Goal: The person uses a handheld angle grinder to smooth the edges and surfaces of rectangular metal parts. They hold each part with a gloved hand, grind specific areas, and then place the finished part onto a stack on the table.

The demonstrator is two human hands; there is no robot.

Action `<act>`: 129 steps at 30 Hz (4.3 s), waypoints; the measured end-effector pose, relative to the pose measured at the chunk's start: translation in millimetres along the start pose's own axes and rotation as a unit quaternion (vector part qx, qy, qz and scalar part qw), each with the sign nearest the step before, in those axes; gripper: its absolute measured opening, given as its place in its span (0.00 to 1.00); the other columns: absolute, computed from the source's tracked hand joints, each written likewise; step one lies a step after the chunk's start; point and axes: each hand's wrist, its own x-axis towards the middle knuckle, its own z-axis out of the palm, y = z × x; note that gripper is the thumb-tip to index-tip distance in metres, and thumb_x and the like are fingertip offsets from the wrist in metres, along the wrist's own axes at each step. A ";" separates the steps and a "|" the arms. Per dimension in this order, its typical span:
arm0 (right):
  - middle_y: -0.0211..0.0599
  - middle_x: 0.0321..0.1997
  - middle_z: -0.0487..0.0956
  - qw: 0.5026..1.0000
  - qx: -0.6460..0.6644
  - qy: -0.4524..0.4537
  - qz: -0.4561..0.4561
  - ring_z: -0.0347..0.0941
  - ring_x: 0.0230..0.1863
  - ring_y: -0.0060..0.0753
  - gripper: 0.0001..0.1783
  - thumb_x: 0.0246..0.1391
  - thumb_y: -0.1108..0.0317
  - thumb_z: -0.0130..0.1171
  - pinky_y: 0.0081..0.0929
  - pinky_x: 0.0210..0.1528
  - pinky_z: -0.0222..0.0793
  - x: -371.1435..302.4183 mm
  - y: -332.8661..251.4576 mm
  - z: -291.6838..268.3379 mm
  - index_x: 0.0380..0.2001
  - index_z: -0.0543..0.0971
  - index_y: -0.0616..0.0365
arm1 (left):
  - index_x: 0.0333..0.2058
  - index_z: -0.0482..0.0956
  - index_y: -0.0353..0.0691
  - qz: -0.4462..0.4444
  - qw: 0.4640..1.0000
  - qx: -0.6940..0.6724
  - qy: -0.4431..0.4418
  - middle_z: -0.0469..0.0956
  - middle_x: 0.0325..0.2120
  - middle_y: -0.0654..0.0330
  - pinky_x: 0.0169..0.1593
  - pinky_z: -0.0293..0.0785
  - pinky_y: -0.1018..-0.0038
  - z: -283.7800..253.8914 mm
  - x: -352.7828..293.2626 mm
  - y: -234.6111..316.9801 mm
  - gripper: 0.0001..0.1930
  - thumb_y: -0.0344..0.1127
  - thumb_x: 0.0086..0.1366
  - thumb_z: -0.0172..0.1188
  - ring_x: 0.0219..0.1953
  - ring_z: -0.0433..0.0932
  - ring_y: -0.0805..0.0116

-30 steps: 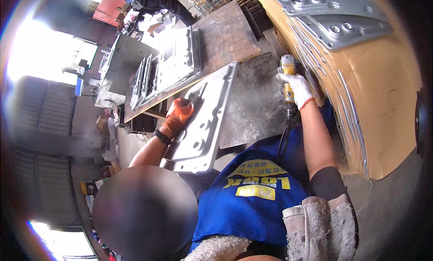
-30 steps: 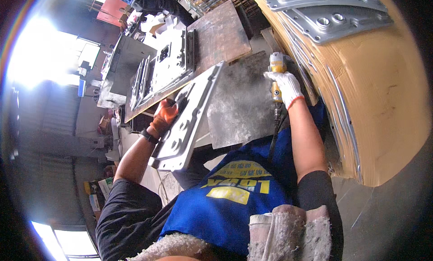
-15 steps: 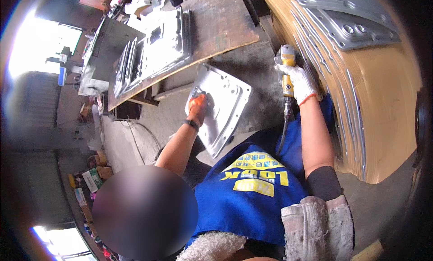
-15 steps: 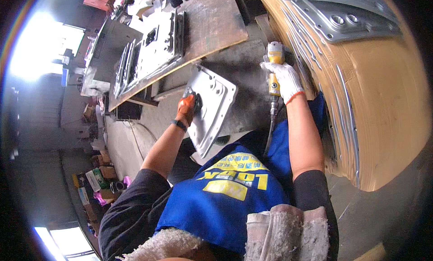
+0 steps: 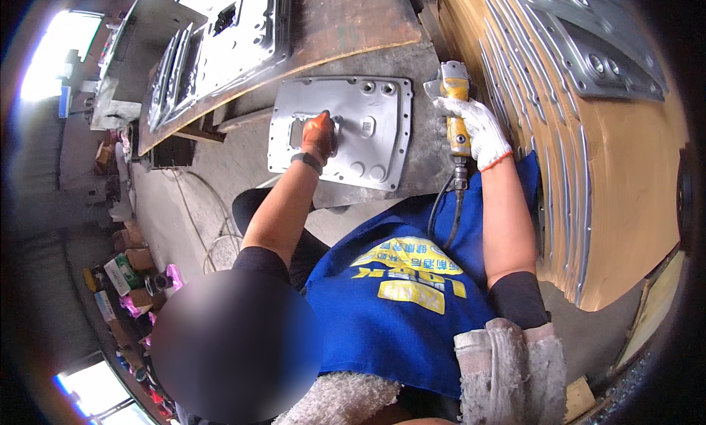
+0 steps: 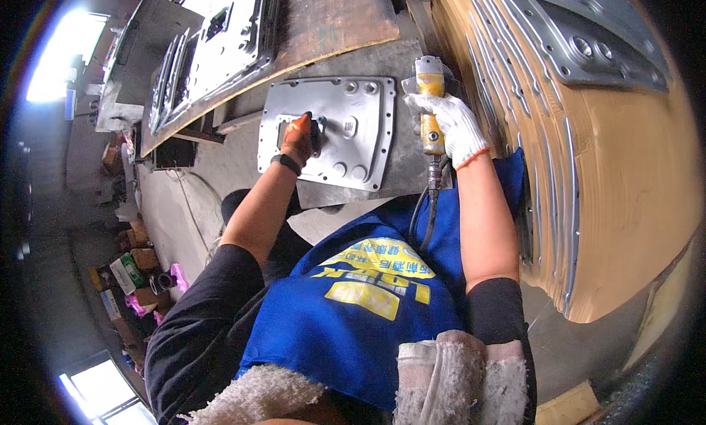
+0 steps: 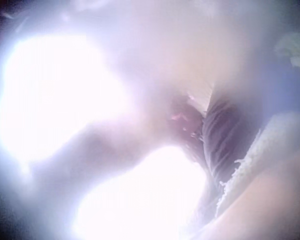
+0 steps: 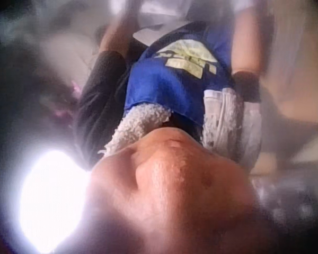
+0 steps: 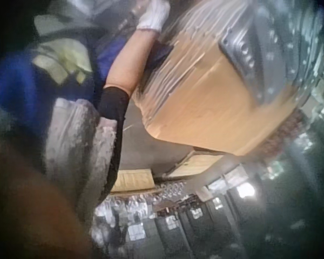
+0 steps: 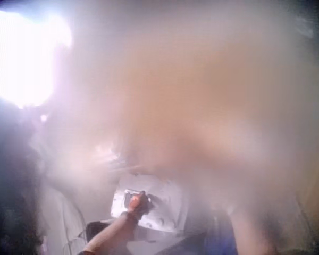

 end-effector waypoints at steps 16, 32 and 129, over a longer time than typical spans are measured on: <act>0.31 0.29 0.78 0.979 -0.124 -0.111 0.119 0.74 0.25 0.22 0.15 0.47 0.65 0.61 0.19 0.27 0.71 -3.6 31.9 41.1 0.38 0.77 0.60 | 0.57 0.61 0.36 0.124 0.835 -0.028 -0.535 0.72 0.48 0.53 0.51 0.71 0.70 82.1 -109.4 1.1 0.25 0.42 0.65 0.52 0.48 0.74 0.66; 0.36 0.33 0.80 0.956 -0.208 -0.123 0.167 0.75 0.30 0.24 0.12 0.52 0.70 0.56 0.20 0.32 0.70 36.6 66.4 85.3 0.40 0.77 0.63 | 0.50 0.67 0.39 -0.316 0.731 -0.546 -0.261 0.73 0.43 0.55 0.49 0.71 0.66 93.9 -129.3 28.4 0.24 0.48 0.61 0.56 0.45 0.74 0.64; 0.35 0.33 0.79 0.944 -0.274 -0.098 0.154 0.75 0.32 0.24 0.14 0.48 0.72 0.61 0.21 0.35 0.71 12.9 56.4 82.0 0.39 0.76 0.64 | 0.47 0.72 0.37 -0.192 0.908 -0.303 -0.218 0.77 0.37 0.55 0.39 0.75 0.68 95.0 -159.8 39.3 0.27 0.54 0.58 0.57 0.36 0.78 0.65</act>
